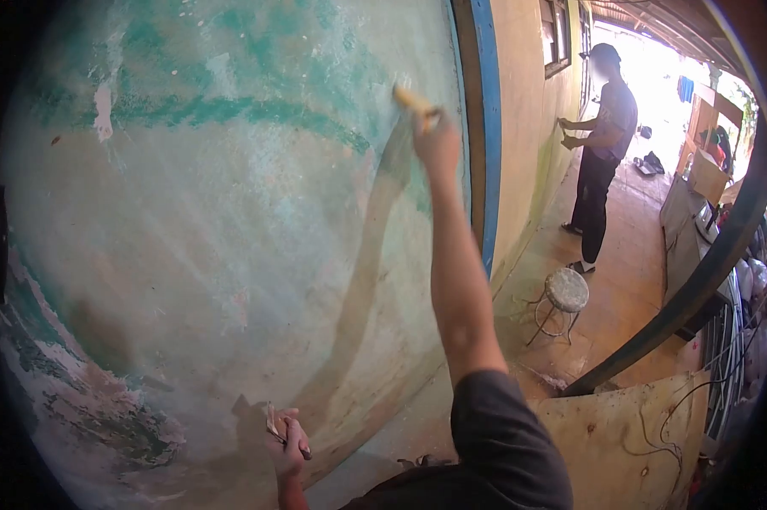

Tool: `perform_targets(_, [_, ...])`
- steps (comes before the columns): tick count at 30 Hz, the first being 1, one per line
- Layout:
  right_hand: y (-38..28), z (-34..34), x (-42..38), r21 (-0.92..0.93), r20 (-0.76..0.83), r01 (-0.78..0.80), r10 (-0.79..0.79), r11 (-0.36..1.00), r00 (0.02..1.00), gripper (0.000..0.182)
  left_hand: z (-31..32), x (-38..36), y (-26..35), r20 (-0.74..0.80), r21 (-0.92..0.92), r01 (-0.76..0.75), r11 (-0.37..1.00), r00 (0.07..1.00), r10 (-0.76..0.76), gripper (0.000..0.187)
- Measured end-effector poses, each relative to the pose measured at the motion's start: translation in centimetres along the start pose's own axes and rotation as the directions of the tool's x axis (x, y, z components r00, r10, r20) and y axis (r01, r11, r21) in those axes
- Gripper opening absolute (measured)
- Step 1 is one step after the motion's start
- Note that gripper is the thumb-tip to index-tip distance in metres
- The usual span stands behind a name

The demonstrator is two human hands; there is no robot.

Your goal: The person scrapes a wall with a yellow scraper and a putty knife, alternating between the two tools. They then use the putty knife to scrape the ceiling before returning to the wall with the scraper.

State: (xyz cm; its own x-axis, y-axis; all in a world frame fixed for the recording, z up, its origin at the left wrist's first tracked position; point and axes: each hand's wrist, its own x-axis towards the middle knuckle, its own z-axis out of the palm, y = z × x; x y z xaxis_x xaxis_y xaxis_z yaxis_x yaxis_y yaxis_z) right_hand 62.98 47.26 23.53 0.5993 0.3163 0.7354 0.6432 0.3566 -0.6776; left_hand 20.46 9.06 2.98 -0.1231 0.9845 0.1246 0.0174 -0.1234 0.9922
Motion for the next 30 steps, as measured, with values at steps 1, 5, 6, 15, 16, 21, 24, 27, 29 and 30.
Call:
perform_targets(1, [-1.9,-2.7,3.4,0.021,0.187,-0.142,0.135,0.990,0.973,0.040,0.0,0.3,0.3,-0.016,-0.012,0.007,1.000,1.000,-0.008,0.017])
perform_targets(5, [0.9,-2.0,-4.5,0.072,0.069,0.083,-0.088,0.994,0.994,0.031,-0.2,0.8,0.4,0.014,-0.001,-0.006,1.000,1.000,0.006,0.018])
perform_targets(6, [0.2,-2.7,-9.7,0.022,0.152,0.015,-0.018,1.000,0.988,0.027,0.0,0.7,0.2,0.014,-0.001,-0.005,1.000,1.000,0.005,0.018])
perform_targets(15, [-6.1,-1.8,-0.3,-0.063,0.005,-0.079,0.079,0.995,0.997,0.035,0.6,-0.4,0.7,-0.005,-0.002,-0.005,1.000,1.000,0.005,0.018])
perform_targets(16, [-6.0,-1.8,-0.8,-0.046,0.026,-0.070,0.071,0.996,0.997,0.034,0.2,-0.5,0.6,-0.019,-0.009,-0.018,1.000,1.000,0.018,0.018])
perform_targets(21, [-7.3,-4.6,-14.3,0.017,0.231,-0.022,0.018,1.000,0.973,0.030,0.0,-0.1,-0.7,-0.041,0.004,-0.049,0.999,0.998,0.049,0.018])
perform_targets(24, [-8.9,-5.9,-10.0,-0.072,0.272,-0.023,0.041,0.997,0.961,0.033,0.2,-0.1,-0.5,-0.019,0.005,-0.016,1.000,1.000,0.016,0.020])
perform_targets(27, [-8.4,-6.7,-8.5,-0.072,0.352,0.026,0.000,0.997,0.936,0.034,1.6,-0.6,-0.8,-0.119,-0.159,-0.002,0.987,0.993,-0.017,0.019])
perform_targets(29, [-8.3,-6.2,-10.4,-0.053,0.320,-0.021,0.037,0.998,0.947,0.033,1.8,0.4,-1.1,0.033,-0.084,0.039,0.996,0.999,-0.037,0.018])
perform_targets(30, [-7.1,-5.2,-12.1,0.001,0.272,-0.044,0.042,0.999,0.961,0.033,1.9,0.4,-1.1,0.033,-0.093,0.047,0.995,0.998,-0.045,0.018])
